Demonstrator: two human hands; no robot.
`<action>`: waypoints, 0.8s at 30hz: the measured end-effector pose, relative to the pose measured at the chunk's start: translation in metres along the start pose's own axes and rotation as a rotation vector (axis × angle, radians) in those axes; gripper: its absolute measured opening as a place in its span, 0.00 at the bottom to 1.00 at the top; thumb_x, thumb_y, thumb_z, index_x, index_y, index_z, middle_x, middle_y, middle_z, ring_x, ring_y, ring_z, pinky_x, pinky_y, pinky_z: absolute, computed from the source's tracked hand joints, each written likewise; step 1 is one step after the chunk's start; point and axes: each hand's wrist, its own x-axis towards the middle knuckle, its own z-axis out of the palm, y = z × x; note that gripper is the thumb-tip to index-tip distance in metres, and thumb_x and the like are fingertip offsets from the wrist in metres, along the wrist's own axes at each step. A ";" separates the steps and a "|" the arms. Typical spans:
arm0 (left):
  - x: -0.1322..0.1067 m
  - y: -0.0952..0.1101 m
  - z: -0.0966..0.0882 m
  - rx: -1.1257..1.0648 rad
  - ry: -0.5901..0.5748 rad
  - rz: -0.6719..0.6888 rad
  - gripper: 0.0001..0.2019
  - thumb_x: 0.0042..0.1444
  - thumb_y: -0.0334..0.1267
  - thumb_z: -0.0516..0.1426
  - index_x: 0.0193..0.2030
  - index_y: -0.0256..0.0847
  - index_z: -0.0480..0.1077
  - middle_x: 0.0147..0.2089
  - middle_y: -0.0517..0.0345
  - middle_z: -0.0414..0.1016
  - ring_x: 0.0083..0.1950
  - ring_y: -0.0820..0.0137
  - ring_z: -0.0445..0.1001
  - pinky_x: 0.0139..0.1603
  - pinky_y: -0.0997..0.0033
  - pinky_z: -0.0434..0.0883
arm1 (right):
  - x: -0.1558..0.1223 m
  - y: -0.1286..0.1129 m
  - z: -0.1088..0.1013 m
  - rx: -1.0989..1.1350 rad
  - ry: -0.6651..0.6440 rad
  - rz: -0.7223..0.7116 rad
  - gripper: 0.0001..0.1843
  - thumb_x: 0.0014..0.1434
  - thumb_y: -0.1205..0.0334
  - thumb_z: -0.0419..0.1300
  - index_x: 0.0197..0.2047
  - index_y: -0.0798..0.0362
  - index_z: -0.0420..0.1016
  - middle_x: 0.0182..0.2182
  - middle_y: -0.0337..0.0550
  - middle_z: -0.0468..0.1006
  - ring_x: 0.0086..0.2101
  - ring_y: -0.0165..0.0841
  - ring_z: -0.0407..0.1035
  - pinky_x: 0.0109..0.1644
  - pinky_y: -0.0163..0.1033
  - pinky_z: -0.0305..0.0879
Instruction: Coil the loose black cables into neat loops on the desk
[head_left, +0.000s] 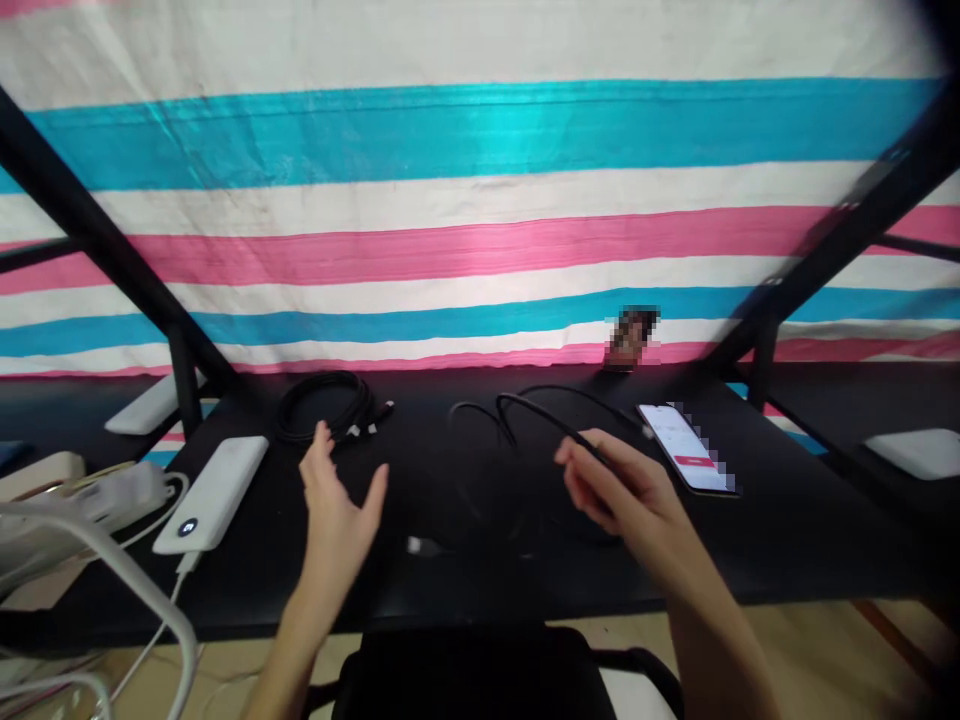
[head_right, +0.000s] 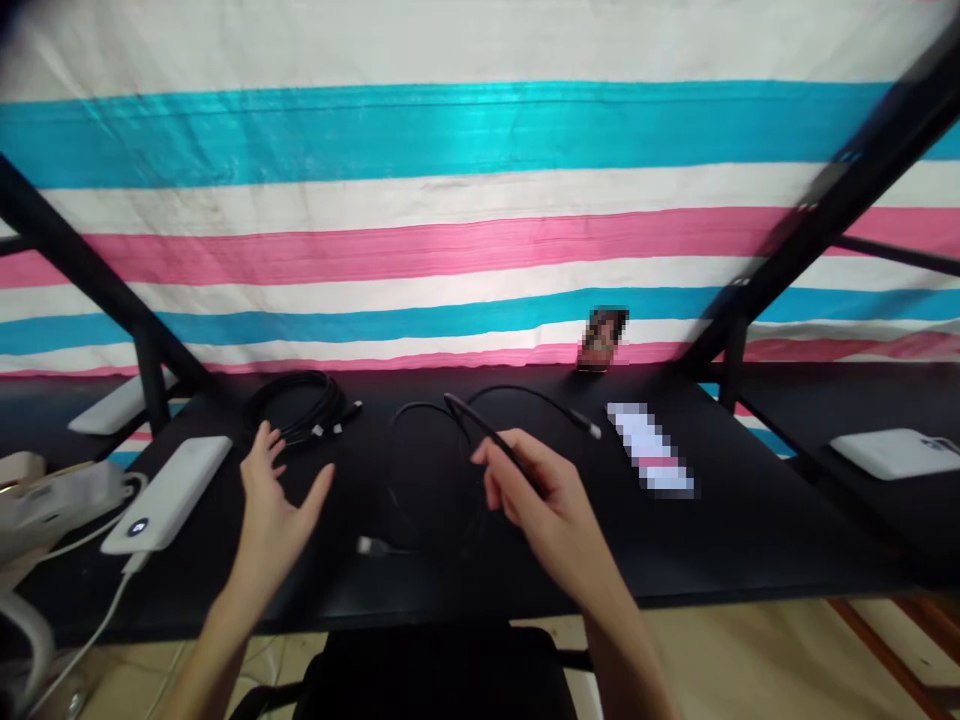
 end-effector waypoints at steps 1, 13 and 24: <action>0.000 0.016 0.001 -0.018 -0.026 0.109 0.37 0.54 0.49 0.56 0.66 0.45 0.43 0.63 0.41 0.54 0.64 0.54 0.57 0.62 0.47 0.62 | 0.002 -0.006 0.011 -0.074 -0.014 -0.073 0.12 0.59 0.51 0.56 0.36 0.49 0.74 0.19 0.36 0.65 0.18 0.25 0.55 0.19 0.31 0.47; 0.067 0.051 0.021 -0.546 -0.608 0.005 0.16 0.55 0.45 0.53 0.22 0.39 0.68 0.20 0.58 0.69 0.20 0.72 0.67 0.22 0.73 0.63 | 0.050 0.016 0.044 -0.455 0.003 -0.327 0.12 0.61 0.63 0.51 0.38 0.51 0.76 0.20 0.35 0.71 0.20 0.25 0.62 0.27 0.30 0.54; 0.110 -0.027 -0.066 -0.581 -0.158 -0.282 0.20 0.23 0.42 0.72 0.24 0.38 0.70 0.18 0.64 0.62 0.20 0.78 0.57 0.20 0.78 0.55 | 0.022 0.065 -0.094 -0.178 0.581 -0.066 0.10 0.52 0.55 0.58 0.32 0.53 0.73 0.15 0.33 0.63 0.12 0.22 0.50 0.13 0.30 0.44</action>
